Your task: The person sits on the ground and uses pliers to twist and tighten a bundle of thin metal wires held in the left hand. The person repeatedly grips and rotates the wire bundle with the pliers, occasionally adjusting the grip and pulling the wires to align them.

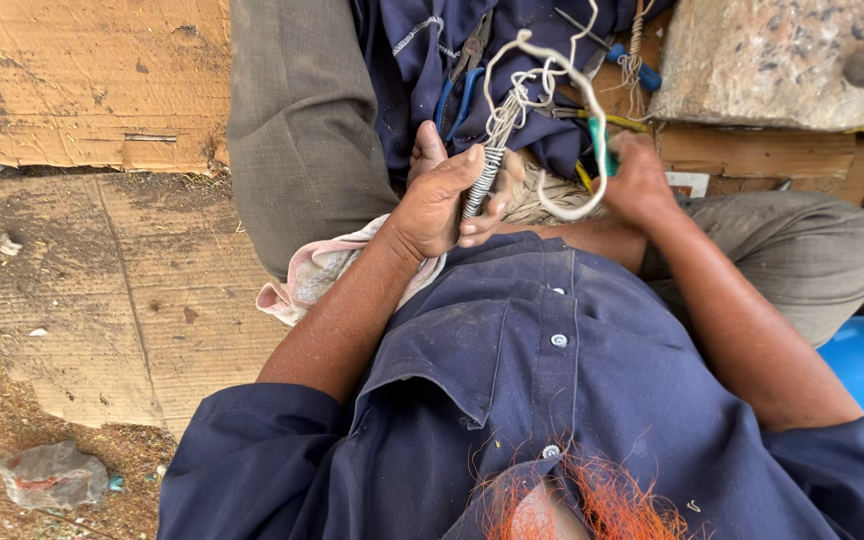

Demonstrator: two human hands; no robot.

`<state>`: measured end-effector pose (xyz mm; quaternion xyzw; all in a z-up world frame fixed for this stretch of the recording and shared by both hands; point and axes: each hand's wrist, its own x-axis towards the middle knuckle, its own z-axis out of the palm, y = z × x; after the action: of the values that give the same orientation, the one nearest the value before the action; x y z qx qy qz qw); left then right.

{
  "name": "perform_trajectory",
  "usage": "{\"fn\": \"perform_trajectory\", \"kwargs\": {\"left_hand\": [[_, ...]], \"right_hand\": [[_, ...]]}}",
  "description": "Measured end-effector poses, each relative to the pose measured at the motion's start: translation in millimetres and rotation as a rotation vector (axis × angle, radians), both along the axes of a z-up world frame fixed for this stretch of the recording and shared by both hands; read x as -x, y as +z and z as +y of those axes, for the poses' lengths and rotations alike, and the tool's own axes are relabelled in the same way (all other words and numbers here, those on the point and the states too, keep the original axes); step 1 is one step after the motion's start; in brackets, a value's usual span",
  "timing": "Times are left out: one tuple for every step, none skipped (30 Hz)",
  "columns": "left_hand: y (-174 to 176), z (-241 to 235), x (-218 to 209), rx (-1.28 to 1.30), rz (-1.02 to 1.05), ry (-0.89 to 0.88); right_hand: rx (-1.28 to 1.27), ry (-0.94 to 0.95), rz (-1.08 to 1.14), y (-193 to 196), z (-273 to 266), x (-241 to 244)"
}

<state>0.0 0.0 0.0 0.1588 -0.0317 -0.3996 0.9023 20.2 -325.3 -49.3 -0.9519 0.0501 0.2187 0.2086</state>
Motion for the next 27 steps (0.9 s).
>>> {"fn": "perform_trajectory", "kwargs": {"left_hand": [[2.0,-1.7,0.2,-0.061,-0.009,0.031],[4.0,-3.4,0.3,-0.121,-0.018,0.062],[5.7,-4.7,-0.4,-0.181,-0.027,0.094],[7.2,-6.3,-1.1,-0.252,-0.079,0.121],[8.2,-8.4,-2.0,-0.322,-0.130,0.151],[8.7,-9.0,-2.9,-0.392,-0.181,0.181],[8.6,-9.0,-1.9,-0.458,-0.257,0.206],[8.2,-9.5,-1.1,-0.523,-0.333,0.230],[8.0,-11.0,-0.8,-0.587,-0.412,0.249],[8.3,-12.3,0.0,-0.559,-0.410,0.265],[8.7,-14.3,0.6,-0.525,-0.412,0.275],[9.6,-15.9,1.3,-0.491,-0.413,0.285],[11.6,-15.7,1.0,-0.533,-0.434,0.283],[14.0,-14.8,1.7,-0.575,-0.454,0.281],[15.9,-11.7,4.0,-0.626,-0.467,0.282],[17.2,-9.4,3.6,-0.660,-0.513,0.287],[19.0,-6.5,4.2,-0.696,-0.557,0.291],[21.2,-4.0,5.3,-0.733,-0.601,0.293],[23.5,-3.4,5.1,-0.783,-0.658,0.301],[26.3,-1.9,5.1,-0.832,-0.715,0.310],[29.5,-1.2,4.3,-0.880,-0.774,0.322],[32.8,-0.6,2.1,-0.886,-0.814,0.321],[36.3,0.0,0.1,-0.895,-0.851,0.324],[40.5,0.0,-0.8,-0.904,-0.887,0.326],[45.7,2.0,-0.8,-0.963,-0.918,0.305],[51.4,4.9,-0.2,-1.022,-0.949,0.283],[57.4,9.4,2.3,-1.090,-0.972,0.258]], "right_hand": [[-0.117,-0.105,0.065,9.7,-3.9,-2.8],[-0.234,-0.210,0.130,19.2,-7.3,-4.3],[-0.351,-0.313,0.195,28.3,-9.5,-5.6],[-0.466,-0.335,0.189,38.7,-12.4,1.4],[-0.581,-0.354,0.181,50.3,-16.3,14.9],[-0.696,-0.372,0.174,58.9,-18.6,23.1],[-0.683,-0.316,0.145,64.1,-19.6,26.6],[-0.669,-0.261,0.116,67.6,-20.4,29.1],[-0.656,-0.210,0.085,69.1,-20.6,31.2],[-0.526,-0.193,0.114,64.9,-16.1,27.6],[-0.393,-0.182,0.139,58.5,-9.0,22.1],[-0.259,-0.172,0.164,57.2,-4.5,20.3],[-0.273,-0.003,-0.028,62.1,-2.3,17.1],[-0.286,0.170,-0.217,69.8,0.5,14.0],[-0.308,0.350,-0.394,76.5,6.9,11.4],[-0.460,0.166,-0.248,88.1,9.8,5.5],[-0.606,-0.019,-0.092,105.3,8.8,-1.8],[-0.745,-0.205,0.072,123.4,8.4,-9.8],[-0.940,-0.145,0.140,139.6,10.3,-13.3],[-1.134,-0.082,0.211,151.3,16.3,-16.2],[-1.323,-0.014,0.286,160.0,24.8,-17.9],[-1.292,-0.020,0.338,166.5,33.5,-18.1],[-1.260,-0.023,0.395,172.2,40.1,-18.6],[-1.228,-0.026,0.453,178.1,43.9,-18.1],[-1.264,-0.040,0.472,183.8,46.3,-18.1],[-1.299,-0.054,0.492,188.6,47.1,-15.8],[-1.340,-0.068,0.521,189.8,48.9,-14.3]]}}
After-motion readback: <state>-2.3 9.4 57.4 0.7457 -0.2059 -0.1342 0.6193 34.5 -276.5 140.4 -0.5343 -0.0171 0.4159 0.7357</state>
